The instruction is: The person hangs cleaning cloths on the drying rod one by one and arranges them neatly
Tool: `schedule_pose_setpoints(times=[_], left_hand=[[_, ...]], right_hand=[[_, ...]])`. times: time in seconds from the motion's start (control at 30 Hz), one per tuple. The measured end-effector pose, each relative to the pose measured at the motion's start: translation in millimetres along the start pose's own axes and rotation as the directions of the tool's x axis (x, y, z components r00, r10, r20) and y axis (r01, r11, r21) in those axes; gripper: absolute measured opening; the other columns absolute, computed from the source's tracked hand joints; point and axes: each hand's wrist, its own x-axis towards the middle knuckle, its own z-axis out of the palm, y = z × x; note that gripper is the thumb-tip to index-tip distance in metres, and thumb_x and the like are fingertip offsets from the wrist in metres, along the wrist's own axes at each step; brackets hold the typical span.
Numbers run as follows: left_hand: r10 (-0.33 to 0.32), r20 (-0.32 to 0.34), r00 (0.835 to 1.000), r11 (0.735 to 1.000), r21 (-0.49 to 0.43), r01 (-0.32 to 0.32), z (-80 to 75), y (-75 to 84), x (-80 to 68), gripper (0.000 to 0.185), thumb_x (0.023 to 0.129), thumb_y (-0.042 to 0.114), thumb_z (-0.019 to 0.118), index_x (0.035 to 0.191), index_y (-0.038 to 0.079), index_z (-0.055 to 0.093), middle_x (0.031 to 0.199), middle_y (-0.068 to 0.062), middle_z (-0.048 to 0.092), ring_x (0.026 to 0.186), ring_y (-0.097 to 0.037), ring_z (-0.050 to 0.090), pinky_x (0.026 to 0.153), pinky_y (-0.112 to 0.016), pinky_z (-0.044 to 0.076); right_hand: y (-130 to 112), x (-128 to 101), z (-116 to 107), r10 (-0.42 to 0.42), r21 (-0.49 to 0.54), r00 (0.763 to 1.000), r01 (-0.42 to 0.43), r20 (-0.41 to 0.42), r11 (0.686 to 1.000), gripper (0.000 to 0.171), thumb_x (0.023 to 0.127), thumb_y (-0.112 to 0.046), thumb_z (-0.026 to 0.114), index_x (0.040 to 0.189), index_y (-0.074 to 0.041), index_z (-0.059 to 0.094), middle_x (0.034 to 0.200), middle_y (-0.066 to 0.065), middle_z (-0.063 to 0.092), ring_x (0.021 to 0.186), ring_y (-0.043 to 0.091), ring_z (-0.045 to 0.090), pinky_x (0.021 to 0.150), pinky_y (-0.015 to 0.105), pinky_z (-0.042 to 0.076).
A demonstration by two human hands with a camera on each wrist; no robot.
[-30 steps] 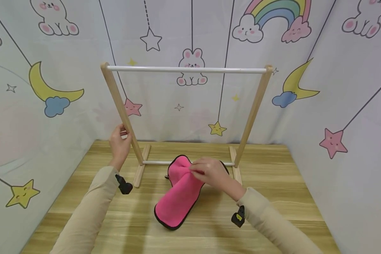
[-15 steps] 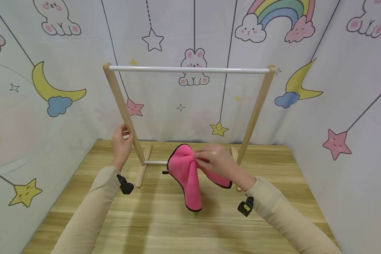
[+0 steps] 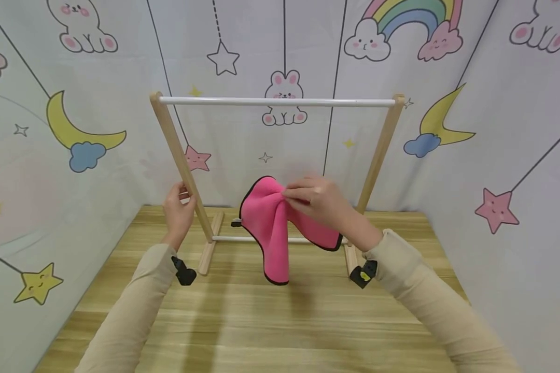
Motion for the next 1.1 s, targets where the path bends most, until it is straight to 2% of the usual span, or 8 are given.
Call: schedule_pose_setpoints(times=[0.13,0.37,0.63,0.8,0.93,1.1], left_hand=[[-0.003,0.004,1.000,1.000,0.005,0.003,0.2,-0.9,0.2,0.028,0.084,0.000,0.057,0.112,-0.004,0.056,0.101,-0.020,0.060,0.088,-0.030,0.060,0.071,-0.039,0.055],[0.002,0.002,1.000,1.000,0.005,-0.002,0.5,-1.0,-0.1,0.028,0.084,0.001,0.057,0.112,-0.004,0.056,0.101,-0.020,0.060,0.087,-0.029,0.060,0.070,-0.038,0.055],[0.012,-0.004,1.000,1.000,0.005,-0.012,1.4,-2.6,0.2,0.027,0.084,-0.001,0.057,0.111,-0.005,0.056,0.100,-0.020,0.060,0.087,-0.029,0.061,0.070,-0.039,0.056],[0.005,0.005,1.000,1.000,-0.003,-0.005,1.4,-1.5,-0.7,0.027,0.084,-0.003,0.056,0.111,-0.005,0.056,0.101,-0.021,0.059,0.087,-0.030,0.060,0.070,-0.038,0.055],[-0.002,0.004,1.000,1.000,-0.004,0.002,1.1,-0.7,-0.9,0.028,0.084,-0.003,0.056,0.112,-0.006,0.055,0.102,-0.021,0.059,0.088,-0.031,0.060,0.072,-0.039,0.055],[0.003,0.001,1.000,1.000,0.006,-0.003,0.7,-1.1,-0.3,0.029,0.084,-0.002,0.056,0.113,-0.006,0.054,0.103,-0.021,0.059,0.089,-0.031,0.060,0.071,-0.039,0.055]], right_hand=[[4.6,12.1,-8.1,-0.006,-0.033,1.000,0.005,-0.015,0.999,0.023,0.061,0.005,0.078,0.084,0.002,0.072,0.077,0.013,0.067,0.067,0.023,0.059,0.054,0.028,0.051],[9.9,34.6,-25.3,-0.019,-0.087,0.999,0.017,-0.030,0.996,0.022,0.065,0.003,0.077,0.087,0.002,0.072,0.080,0.015,0.068,0.071,0.026,0.061,0.060,0.032,0.054],[16.1,64.9,-48.1,-0.009,-0.155,0.990,-0.014,-0.143,0.988,0.018,0.070,0.001,0.074,0.088,0.002,0.071,0.083,0.017,0.067,0.072,0.028,0.059,0.058,0.036,0.052],[22.0,78.1,-60.6,-0.011,-0.205,0.984,-0.025,-0.176,0.978,0.017,0.073,0.001,0.072,0.090,0.001,0.072,0.084,0.017,0.067,0.075,0.029,0.060,0.063,0.041,0.054],[28.0,88.2,-67.5,-0.023,-0.222,0.976,-0.026,-0.214,0.975,0.015,0.075,0.000,0.071,0.089,0.001,0.072,0.084,0.018,0.068,0.074,0.030,0.058,0.063,0.043,0.053],[39.5,98.2,-72.5,-0.043,-0.274,0.974,-0.020,-0.224,0.962,0.013,0.078,-0.004,0.069,0.089,0.001,0.072,0.085,0.018,0.068,0.075,0.031,0.059,0.065,0.045,0.053]])
